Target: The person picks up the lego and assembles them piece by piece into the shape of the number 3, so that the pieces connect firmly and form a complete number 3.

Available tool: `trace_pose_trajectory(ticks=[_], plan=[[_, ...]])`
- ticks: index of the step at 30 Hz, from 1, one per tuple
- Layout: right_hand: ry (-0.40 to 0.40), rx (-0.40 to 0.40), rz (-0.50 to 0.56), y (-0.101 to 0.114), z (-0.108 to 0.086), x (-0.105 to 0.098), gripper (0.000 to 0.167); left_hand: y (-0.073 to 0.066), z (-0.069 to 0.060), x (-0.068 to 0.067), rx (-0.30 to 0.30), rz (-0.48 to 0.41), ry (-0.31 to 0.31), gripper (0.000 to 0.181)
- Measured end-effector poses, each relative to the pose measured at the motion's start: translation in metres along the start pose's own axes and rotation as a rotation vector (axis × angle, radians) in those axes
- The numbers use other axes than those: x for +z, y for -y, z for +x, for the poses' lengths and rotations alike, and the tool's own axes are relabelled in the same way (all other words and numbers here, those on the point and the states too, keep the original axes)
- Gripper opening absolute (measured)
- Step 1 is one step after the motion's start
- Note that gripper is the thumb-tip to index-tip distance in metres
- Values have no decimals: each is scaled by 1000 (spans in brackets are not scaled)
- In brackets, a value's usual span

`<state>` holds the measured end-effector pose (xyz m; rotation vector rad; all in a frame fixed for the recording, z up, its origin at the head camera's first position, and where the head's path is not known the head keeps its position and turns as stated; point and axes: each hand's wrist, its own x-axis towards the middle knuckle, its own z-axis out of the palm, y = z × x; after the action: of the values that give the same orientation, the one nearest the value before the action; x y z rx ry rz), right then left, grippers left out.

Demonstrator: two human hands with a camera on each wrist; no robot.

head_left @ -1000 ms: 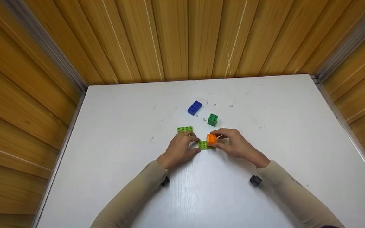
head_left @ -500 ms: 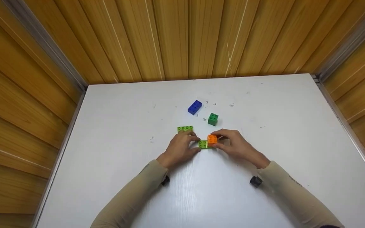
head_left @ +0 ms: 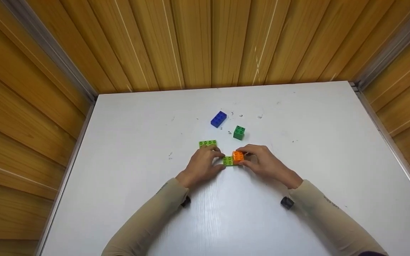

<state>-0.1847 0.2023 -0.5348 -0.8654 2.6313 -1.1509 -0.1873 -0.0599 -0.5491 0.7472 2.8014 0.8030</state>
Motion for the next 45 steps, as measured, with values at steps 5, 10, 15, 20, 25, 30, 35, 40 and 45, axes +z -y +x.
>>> trace_pose_trajectory(ticks=[5,10,15,20,25,30,35,40,45], plan=[[-7,-21,-26,1,0,1,38,0,0,-1,2,-2,5,36],[0,-43,-58,0,1,0,37,1,1,1,5,5,2,35],[4,-52,-65,0,2,-1,37,1,2,2,18,10,-7,35],[-1,-75,-73,0,1,1,36,2,1,2,21,13,-5,36],[-19,-84,-84,1,0,3,35,1,0,2,22,14,-5,36],[-13,-79,-96,6,2,1,35,1,0,2,30,15,-19,36],[-5,-81,-113,3,5,0,34,1,1,2,20,10,-12,36],[2,-102,-97,0,6,1,32,0,1,1,-2,9,2,36],[2,-78,-87,0,5,1,33,-1,2,0,0,3,3,35]])
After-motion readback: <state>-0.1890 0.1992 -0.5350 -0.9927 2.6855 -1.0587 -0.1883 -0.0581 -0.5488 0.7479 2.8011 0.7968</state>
